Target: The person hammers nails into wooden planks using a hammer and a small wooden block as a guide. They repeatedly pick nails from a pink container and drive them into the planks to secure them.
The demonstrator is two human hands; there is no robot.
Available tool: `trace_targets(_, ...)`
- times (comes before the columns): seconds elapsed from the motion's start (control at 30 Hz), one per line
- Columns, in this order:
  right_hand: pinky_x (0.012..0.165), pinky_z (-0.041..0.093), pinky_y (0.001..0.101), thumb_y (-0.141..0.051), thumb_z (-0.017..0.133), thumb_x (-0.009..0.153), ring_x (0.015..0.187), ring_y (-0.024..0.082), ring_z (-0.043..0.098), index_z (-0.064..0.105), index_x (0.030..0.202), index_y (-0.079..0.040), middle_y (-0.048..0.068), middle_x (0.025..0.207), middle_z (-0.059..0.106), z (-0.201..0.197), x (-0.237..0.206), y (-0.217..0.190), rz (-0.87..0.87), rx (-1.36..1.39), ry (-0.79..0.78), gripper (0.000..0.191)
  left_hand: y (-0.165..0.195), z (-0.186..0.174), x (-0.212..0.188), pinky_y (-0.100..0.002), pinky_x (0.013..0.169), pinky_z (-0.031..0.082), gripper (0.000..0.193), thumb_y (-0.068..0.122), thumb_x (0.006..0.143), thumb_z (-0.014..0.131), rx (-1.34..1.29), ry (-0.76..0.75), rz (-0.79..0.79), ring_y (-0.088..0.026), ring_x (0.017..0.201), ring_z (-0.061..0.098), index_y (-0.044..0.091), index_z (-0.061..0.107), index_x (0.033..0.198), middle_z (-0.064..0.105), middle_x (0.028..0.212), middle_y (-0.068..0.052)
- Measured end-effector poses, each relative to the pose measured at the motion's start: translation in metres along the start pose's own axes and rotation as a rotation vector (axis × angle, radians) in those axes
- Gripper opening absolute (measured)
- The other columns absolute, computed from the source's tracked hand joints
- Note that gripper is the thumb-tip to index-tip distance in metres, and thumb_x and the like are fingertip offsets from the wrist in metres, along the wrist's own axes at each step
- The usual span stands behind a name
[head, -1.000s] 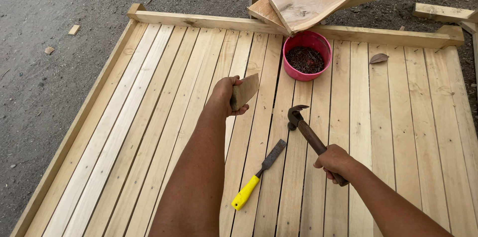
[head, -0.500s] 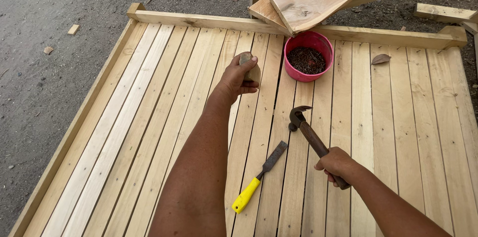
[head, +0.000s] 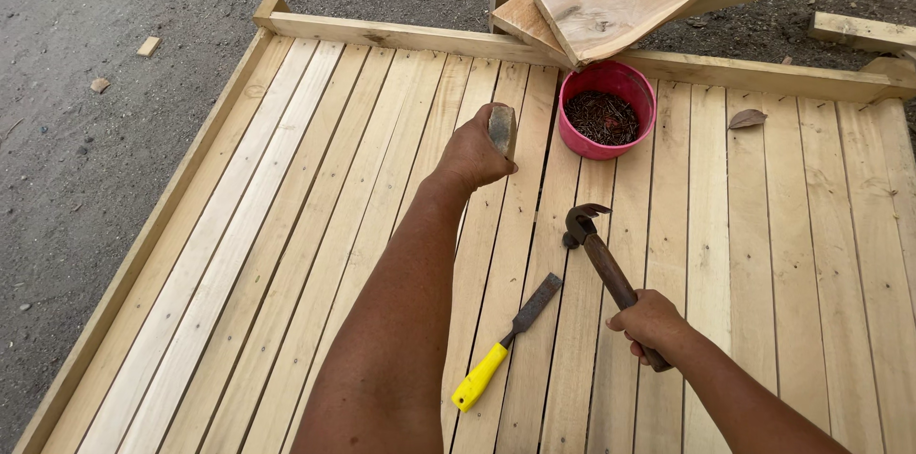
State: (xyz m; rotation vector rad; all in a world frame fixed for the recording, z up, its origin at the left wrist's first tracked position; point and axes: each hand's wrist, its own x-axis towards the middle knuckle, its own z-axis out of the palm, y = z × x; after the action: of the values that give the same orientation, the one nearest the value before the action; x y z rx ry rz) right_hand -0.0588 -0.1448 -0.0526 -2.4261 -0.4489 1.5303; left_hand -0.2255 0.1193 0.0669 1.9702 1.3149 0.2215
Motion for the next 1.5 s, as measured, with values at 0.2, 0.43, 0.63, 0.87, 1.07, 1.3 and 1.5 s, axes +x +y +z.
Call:
trace_targets(0.2,0.044,0.043,0.035,-0.015,0.071,0.094,0.046,0.018,0.051,0.058,0.127,-0.002,0.009,0.063,0.056,-0.002,0.004,0.003,0.013,-0.213,0.068,0.038,-0.014,0.008,0.004,-0.041,0.111,0.052,0.097,0.017,0.061,0.097,-0.112,0.036,0.08,-0.025,0.125,0.063,0.025,0.049,0.144,0.068,0.132,-0.007)
trace_targets(0.43,0.042,0.044,0.0355,-0.011,0.075,0.091,0.044,0.018,0.051,0.058,0.123,-0.002,0.008,0.063,0.053,0.002,-0.002,0.002,0.019,-0.008,0.082,0.037,-0.012,0.021,0.017,-0.037,0.113,0.051,0.1,0.017,0.06,0.098,-0.219,0.006,0.137,-0.021,0.13,0.06,0.024,0.047,0.146,0.065,0.137,-0.007)
trace_targets(0.63,0.041,0.04,0.0337,-0.02,0.079,0.09,0.044,0.019,0.049,0.064,0.099,-0.002,0.009,0.059,0.054,-0.005,-0.031,-0.032,-0.134,-0.03,0.152,0.025,-0.005,0.015,0.027,-0.037,0.108,0.058,0.102,0.011,0.059,0.096,-0.284,-0.044,0.093,-0.021,0.126,0.064,0.024,0.047,0.148,0.067,0.135,-0.006)
trace_targets(0.87,0.048,0.047,0.0305,-0.023,0.08,0.087,0.05,0.012,0.052,0.059,0.086,-0.005,0.002,0.061,0.055,-0.025,-0.067,-0.085,-0.678,0.232,0.3,0.028,-0.006,0.016,0.029,-0.036,0.104,0.062,0.104,0.008,0.057,0.096,-0.311,-0.055,0.039,-0.02,0.124,0.066,0.025,0.049,0.147,0.068,0.133,-0.006)
trace_targets(1.07,0.064,0.052,0.033,-0.029,0.081,0.085,0.064,0.015,0.058,0.067,0.097,-0.007,0.003,0.071,0.062,-0.029,-0.081,-0.101,-0.633,-0.018,0.315,0.029,-0.011,0.024,0.028,-0.035,0.108,0.056,0.103,0.008,0.054,0.099,-0.284,-0.021,0.113,-0.022,0.126,0.063,0.025,0.051,0.144,0.066,0.135,-0.003)
trace_targets(1.3,0.066,0.053,0.0353,-0.032,0.08,0.087,0.065,0.014,0.058,0.069,0.099,-0.009,0.004,0.071,0.061,-0.027,-0.071,-0.084,-0.556,-0.05,0.321,0.028,-0.01,0.027,0.023,-0.036,0.11,0.056,0.102,0.006,0.055,0.097,-0.31,-0.065,0.077,-0.021,0.127,0.063,0.025,0.053,0.145,0.066,0.137,-0.001)
trace_targets(1.5,0.056,0.051,0.0354,-0.027,0.079,0.089,0.055,0.015,0.053,0.066,0.092,-0.004,0.004,0.064,0.057,-0.015,-0.058,-0.062,-0.472,0.078,0.29,0.027,-0.001,0.019,0.021,-0.035,0.11,0.055,0.105,0.005,0.054,0.097,-0.297,-0.074,0.06,-0.02,0.127,0.063,0.022,0.05,0.146,0.063,0.14,0.0)
